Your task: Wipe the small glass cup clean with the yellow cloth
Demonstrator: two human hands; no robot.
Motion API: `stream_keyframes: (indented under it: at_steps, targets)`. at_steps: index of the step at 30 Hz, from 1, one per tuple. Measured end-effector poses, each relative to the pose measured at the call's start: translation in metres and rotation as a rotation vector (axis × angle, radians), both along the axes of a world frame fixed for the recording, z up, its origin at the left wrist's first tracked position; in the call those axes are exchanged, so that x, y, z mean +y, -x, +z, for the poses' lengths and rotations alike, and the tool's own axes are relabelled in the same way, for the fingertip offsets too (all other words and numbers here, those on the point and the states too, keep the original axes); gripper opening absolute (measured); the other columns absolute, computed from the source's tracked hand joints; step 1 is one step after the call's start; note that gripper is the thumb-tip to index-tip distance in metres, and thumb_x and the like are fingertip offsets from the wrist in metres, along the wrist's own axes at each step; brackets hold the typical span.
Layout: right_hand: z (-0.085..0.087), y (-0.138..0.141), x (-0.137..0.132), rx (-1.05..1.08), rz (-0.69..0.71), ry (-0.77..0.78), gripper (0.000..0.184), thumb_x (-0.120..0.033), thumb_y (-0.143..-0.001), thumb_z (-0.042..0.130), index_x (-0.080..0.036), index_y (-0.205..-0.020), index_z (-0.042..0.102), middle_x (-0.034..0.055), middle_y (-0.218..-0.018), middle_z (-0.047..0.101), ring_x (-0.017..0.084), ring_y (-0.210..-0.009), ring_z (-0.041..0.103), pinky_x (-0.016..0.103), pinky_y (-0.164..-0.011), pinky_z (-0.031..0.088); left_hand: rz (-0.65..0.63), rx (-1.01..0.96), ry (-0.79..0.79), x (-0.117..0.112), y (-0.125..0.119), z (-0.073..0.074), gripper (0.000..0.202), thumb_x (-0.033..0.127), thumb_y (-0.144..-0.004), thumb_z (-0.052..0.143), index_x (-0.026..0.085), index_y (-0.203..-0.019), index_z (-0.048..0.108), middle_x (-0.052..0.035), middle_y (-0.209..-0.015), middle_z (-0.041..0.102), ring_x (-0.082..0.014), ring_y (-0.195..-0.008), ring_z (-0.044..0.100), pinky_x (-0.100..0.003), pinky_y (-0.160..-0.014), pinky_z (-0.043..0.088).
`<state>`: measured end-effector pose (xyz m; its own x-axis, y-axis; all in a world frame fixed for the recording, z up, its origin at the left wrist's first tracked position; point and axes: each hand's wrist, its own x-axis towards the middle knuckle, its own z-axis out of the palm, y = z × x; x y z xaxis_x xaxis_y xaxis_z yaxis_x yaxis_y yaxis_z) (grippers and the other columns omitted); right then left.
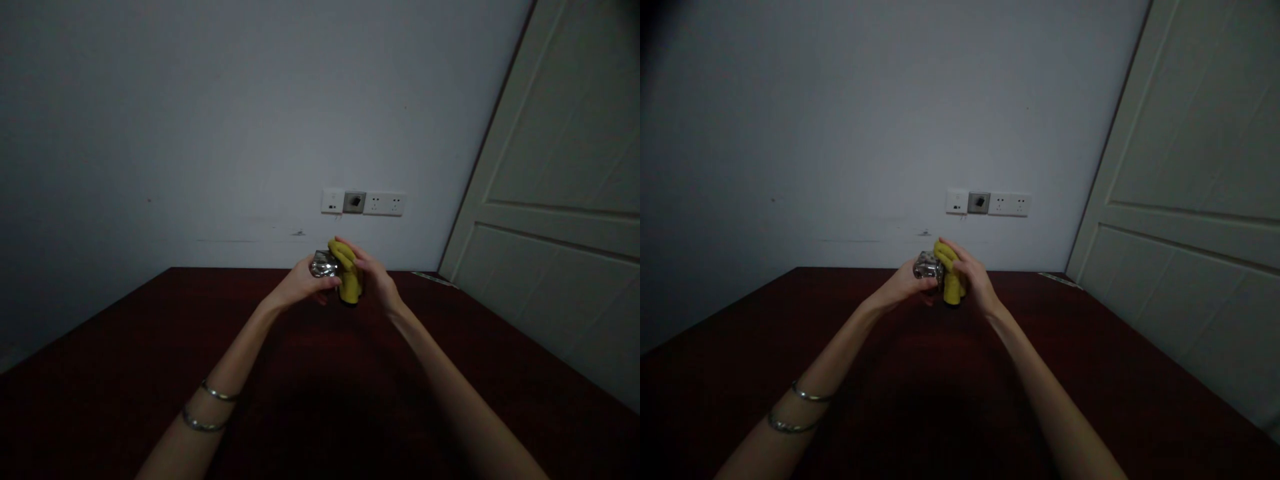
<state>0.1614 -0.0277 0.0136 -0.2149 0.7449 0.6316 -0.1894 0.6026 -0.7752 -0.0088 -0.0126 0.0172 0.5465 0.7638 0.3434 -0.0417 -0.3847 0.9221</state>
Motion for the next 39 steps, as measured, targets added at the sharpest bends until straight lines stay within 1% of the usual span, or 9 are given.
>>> stream_keyframes:
  at_steps: [5, 9, 17, 21, 25, 28, 30, 34, 39]
  targets:
    - [0.002, -0.004, -0.012, -0.331, -0.133, -0.281, 0.072, -0.027, -0.068, 0.071, -0.033, -0.133, 0.042, 0.0016, -0.143, 0.038, 0.026, -0.133, 0.033, 0.045, -0.112, 0.022, -0.065, 0.008, 0.058, 0.0, 0.003, 0.001, 0.051, 0.048, -0.068, 0.069, 0.015, -0.103, 0.051, -0.0057, -0.086, 0.058, -0.012, -0.065, 0.058, -0.024, -0.05, 0.052]
    - [-0.003, 0.008, -0.012, -0.338, -0.275, -0.341, 0.084, -0.028, -0.062, 0.077, -0.032, -0.135, 0.037, 0.0049, -0.142, 0.036, 0.025, -0.131, 0.035, 0.044, -0.112, 0.025, -0.064, -0.001, 0.033, 0.001, 0.001, 0.002, 0.049, 0.048, -0.069, 0.068, 0.014, -0.1, 0.053, -0.0056, -0.085, 0.058, -0.0099, -0.06, 0.056, -0.024, -0.051, 0.052]
    - [-0.006, 0.015, -0.008, -0.146, -0.286, -0.181, 0.077, -0.029, -0.059, 0.079, -0.028, -0.129, 0.046, 0.0059, -0.131, 0.05, 0.023, -0.121, 0.048, 0.041, -0.107, 0.035, -0.112, 0.025, 0.085, 0.002, 0.007, -0.002, 0.074, 0.058, -0.065, 0.067, 0.016, -0.12, 0.042, -0.0073, -0.085, 0.061, -0.0171, -0.064, 0.063, -0.029, -0.051, 0.053]
    - [0.0, 0.014, -0.008, -0.034, -0.268, -0.017, 0.076, -0.031, -0.055, 0.08, -0.024, -0.124, 0.051, 0.0063, -0.123, 0.059, 0.023, -0.112, 0.056, 0.039, -0.1, 0.043, -0.177, 0.115, 0.101, 0.007, 0.014, -0.006, 0.108, 0.039, -0.056, 0.079, 0.023, -0.141, 0.015, -0.0138, -0.101, 0.062, -0.023, -0.074, 0.066, -0.029, -0.052, 0.053]
    - [0.002, 0.014, -0.004, 0.111, -0.252, 0.236, 0.067, -0.033, -0.054, 0.08, -0.02, -0.115, 0.057, 0.0073, -0.113, 0.065, 0.023, -0.101, 0.062, 0.039, -0.09, 0.05, -0.052, 0.19, -0.048, 0.009, 0.015, -0.007, 0.13, 0.028, -0.048, 0.083, 0.023, -0.145, -0.003, -0.0238, -0.129, 0.047, -0.0317, -0.101, 0.061, -0.046, -0.078, 0.052]
    - [0.0, 0.015, -0.001, 0.149, -0.202, 0.343, 0.063, -0.033, -0.054, 0.08, -0.02, -0.112, 0.058, 0.0069, -0.106, 0.068, 0.023, -0.092, 0.065, 0.039, -0.085, 0.053, 0.143, 0.266, -0.229, 0.01, 0.014, -0.007, 0.132, 0.032, -0.045, 0.085, 0.021, -0.146, 0.001, -0.0261, -0.145, 0.024, -0.0352, -0.12, 0.048, -0.053, -0.1, 0.037]
    - [-0.001, 0.016, -0.002, 0.144, -0.185, 0.351, 0.06, -0.033, -0.055, 0.08, -0.02, -0.11, 0.059, 0.0064, -0.104, 0.068, 0.022, -0.089, 0.066, 0.038, -0.085, 0.053, 0.189, 0.286, -0.285, 0.01, 0.012, -0.008, 0.13, 0.034, -0.046, 0.084, 0.02, -0.146, 0.002, -0.0248, -0.147, 0.02, -0.0351, -0.124, 0.044, -0.054, -0.104, 0.031]
    - [0.002, 0.02, -0.006, 0.11, -0.168, 0.341, 0.054, -0.032, -0.056, 0.078, -0.02, -0.106, 0.061, 0.006, -0.102, 0.068, 0.021, -0.089, 0.065, 0.037, -0.084, 0.052, 0.166, 0.263, -0.386, 0.01, 0.009, -0.01, 0.12, 0.034, -0.047, 0.084, 0.017, -0.143, 0.015, -0.0212, -0.141, 0.036, -0.034, -0.128, 0.039, -0.052, -0.107, 0.027]
    - [0.008, 0.023, -0.011, 0.077, -0.177, 0.318, 0.049, -0.033, -0.058, 0.077, -0.02, -0.102, 0.062, 0.0057, -0.1, 0.068, 0.02, -0.087, 0.065, 0.037, -0.084, 0.051, 0.169, 0.268, -0.427, 0.008, 0.007, -0.01, 0.086, 0.039, -0.053, 0.081, 0.017, -0.125, 0.039, -0.0144, -0.121, 0.054, -0.0308, -0.112, 0.053, -0.049, -0.096, 0.04]
